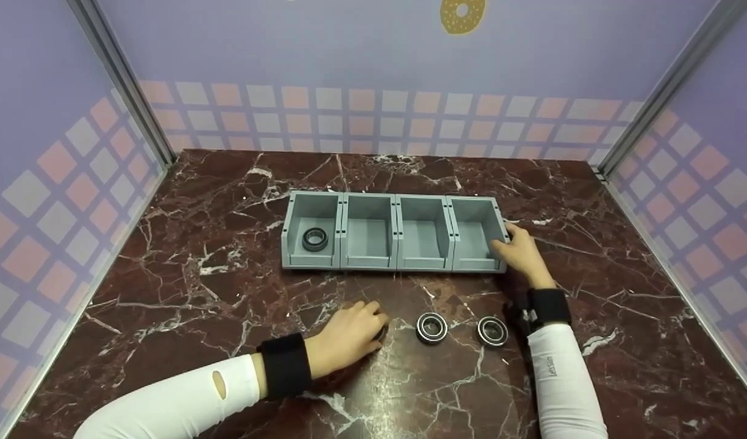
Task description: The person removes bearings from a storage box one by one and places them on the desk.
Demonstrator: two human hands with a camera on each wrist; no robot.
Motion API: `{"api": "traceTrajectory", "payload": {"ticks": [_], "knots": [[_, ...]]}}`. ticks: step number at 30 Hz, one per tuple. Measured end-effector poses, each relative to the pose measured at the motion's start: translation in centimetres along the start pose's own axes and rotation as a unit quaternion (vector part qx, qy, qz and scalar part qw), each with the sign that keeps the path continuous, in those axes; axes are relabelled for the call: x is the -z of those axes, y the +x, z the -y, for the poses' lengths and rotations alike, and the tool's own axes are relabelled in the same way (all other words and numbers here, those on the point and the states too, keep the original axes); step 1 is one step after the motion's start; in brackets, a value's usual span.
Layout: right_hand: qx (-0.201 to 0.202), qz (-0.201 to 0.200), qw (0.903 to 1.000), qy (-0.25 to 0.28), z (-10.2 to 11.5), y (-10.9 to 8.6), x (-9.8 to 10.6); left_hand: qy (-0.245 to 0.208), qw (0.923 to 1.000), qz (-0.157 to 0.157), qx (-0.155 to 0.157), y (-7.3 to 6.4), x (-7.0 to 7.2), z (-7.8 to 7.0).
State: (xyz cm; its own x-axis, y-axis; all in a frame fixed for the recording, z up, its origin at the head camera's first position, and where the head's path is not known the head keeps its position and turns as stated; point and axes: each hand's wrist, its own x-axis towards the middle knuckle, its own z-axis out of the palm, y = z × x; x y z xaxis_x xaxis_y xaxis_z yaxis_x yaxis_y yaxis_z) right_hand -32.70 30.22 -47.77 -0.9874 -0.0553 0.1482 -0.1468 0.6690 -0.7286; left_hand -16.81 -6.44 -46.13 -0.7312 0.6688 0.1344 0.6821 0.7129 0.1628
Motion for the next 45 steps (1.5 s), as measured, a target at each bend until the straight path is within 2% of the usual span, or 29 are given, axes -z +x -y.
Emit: {"api": "traceTrajectory", "payload": {"ticks": [10, 22, 28, 32, 45], "knots": [[0.006, -0.007, 0.9999, -0.005, 0.1, 0.1, -0.2, 0.0, 1.0, -0.003, -0.002, -0.1, -0.2, 0.0], [0.013, -0.008, 0.9999, -0.007, -0.1, -0.1, 0.0, 0.011, 0.9998, 0.013, 0.005, 0.3, 0.5, -0.2], [0.008, -0.005, 0.9999, -0.006, -0.1, 0.0, -0.1, 0.0, 1.0, 0.008, 0.004, 0.4, 1.6, -0.3], [0.008, -0.003, 1.0, -0.002, 0.0, 0.0, 0.0, 0.006, 0.9999, -0.01, -0.003, 0.4, 2.5, -0.2], [0.01, -0.007, 0.9999, 0.002, 0.0, 0.0, -0.1, -0.001, 0.9989, -0.041, 0.023, 0.3, 5.2, 0.9]]}}
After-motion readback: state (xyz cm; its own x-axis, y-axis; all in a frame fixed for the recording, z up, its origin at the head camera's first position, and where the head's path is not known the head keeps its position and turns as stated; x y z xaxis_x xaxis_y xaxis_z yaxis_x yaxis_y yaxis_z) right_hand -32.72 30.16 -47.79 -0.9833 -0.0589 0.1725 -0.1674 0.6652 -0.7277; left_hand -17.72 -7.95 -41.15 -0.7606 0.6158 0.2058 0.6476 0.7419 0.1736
